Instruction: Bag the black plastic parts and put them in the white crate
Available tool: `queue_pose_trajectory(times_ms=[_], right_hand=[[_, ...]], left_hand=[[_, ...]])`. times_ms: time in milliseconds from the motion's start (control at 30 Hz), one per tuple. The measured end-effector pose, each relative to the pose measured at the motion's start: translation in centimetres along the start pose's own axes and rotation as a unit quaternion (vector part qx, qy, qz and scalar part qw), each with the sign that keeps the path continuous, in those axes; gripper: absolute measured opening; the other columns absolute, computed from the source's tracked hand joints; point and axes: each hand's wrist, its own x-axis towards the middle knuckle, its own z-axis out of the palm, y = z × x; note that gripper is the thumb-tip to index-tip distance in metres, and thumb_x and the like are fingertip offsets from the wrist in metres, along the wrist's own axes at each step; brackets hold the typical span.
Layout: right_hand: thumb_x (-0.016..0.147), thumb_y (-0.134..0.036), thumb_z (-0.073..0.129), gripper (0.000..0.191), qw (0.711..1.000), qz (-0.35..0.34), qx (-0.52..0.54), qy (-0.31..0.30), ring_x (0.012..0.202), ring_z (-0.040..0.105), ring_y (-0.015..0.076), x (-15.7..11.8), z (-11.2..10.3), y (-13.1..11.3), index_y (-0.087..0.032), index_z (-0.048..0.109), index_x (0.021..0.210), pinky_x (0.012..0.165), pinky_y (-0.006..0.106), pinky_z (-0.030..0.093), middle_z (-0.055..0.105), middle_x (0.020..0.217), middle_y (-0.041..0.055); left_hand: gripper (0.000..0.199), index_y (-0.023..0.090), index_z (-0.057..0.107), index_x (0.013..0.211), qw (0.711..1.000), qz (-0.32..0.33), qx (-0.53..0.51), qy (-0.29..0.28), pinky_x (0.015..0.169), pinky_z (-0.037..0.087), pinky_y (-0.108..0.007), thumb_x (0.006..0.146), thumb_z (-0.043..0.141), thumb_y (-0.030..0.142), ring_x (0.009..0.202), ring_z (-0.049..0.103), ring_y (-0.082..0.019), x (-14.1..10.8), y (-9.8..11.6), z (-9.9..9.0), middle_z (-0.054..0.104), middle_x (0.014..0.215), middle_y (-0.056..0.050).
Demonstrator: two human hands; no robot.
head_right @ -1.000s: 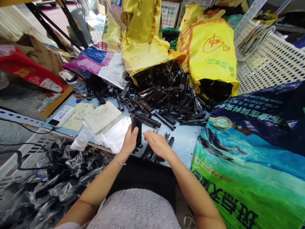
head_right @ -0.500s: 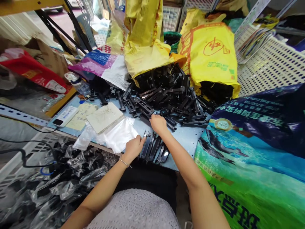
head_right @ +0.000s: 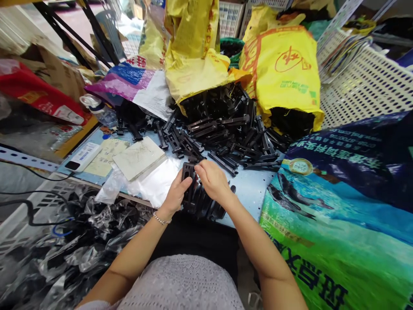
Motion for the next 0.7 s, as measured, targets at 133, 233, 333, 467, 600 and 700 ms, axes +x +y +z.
queue_pose_trajectory(times_ms=[133,233,333,467,600,700], right_hand=[[0.095,-0.064,0.030,0.052,0.958,0.118,0.223,-0.136,0.046,0.031,0.0114,1.1,0.9,-0.1,-0.023,0.042,0.066,0.046,0.025,0.030,0.035,0.052,-0.0057],[0.097,-0.063,0.027,0.053,0.966,0.079,0.173,-0.178,0.051,0.041,0.0128,-1.1,1.7,0.2,-0.021,0.049,0.073,0.050,0.026,0.036,0.047,0.057,-0.0021],[0.097,-0.052,0.040,0.039,0.986,-0.077,-0.051,-0.137,0.076,0.054,0.0196,-4.7,2.9,0.8,-0.019,0.057,0.084,0.068,0.032,0.044,0.061,0.081,0.0076],[0.101,-0.037,0.038,0.031,0.973,-0.163,-0.116,-0.119,0.075,0.053,0.0198,-8.2,4.6,1.8,-0.018,0.056,0.083,0.069,0.033,0.043,0.059,0.078,0.0074],[0.102,-0.037,0.036,0.037,0.982,-0.124,0.050,-0.132,0.066,0.049,0.0155,-9.2,5.3,1.6,-0.020,0.050,0.073,0.065,0.030,0.040,0.052,0.069,0.0017],[0.100,-0.046,0.036,0.043,0.969,-0.053,0.197,-0.142,0.061,0.047,0.0134,-8.2,4.1,0.5,-0.020,0.050,0.069,0.059,0.028,0.039,0.050,0.064,-0.0004]], left_hand=[[0.053,0.025,0.051,0.132,0.995,0.070,0.053,0.038,0.111,0.033,-0.035,0.086,0.064,0.047,0.131,0.045,-0.025,0.0,-0.3,-0.1,0.054,0.136,-0.005],[0.045,0.022,0.056,0.119,0.998,0.005,0.007,0.062,0.088,0.048,-0.030,0.084,0.064,0.050,0.099,0.061,-0.019,0.4,-0.2,-0.7,0.063,0.109,-0.005],[0.037,0.020,0.056,0.102,0.993,-0.072,-0.067,0.057,0.062,0.046,-0.023,0.084,0.064,0.051,0.066,0.055,-0.010,0.6,-0.1,-1.1,0.060,0.085,0.000],[0.035,0.019,0.056,0.097,0.993,-0.096,-0.072,0.019,0.060,0.045,-0.021,0.086,0.061,0.052,0.063,0.052,-0.009,-0.1,-0.4,-0.7,0.059,0.084,0.000],[0.047,0.022,0.052,0.124,0.998,0.053,0.034,-0.017,0.076,0.050,-0.029,0.088,0.057,0.052,0.085,0.060,-0.017,-2.7,0.5,-1.0,0.063,0.104,-0.007],[0.067,0.025,0.048,0.135,0.939,0.278,0.148,-0.138,0.097,0.046,-0.041,0.080,0.063,0.060,0.103,0.058,-0.024,-5.2,2.4,-2.0,0.061,0.113,-0.009]])
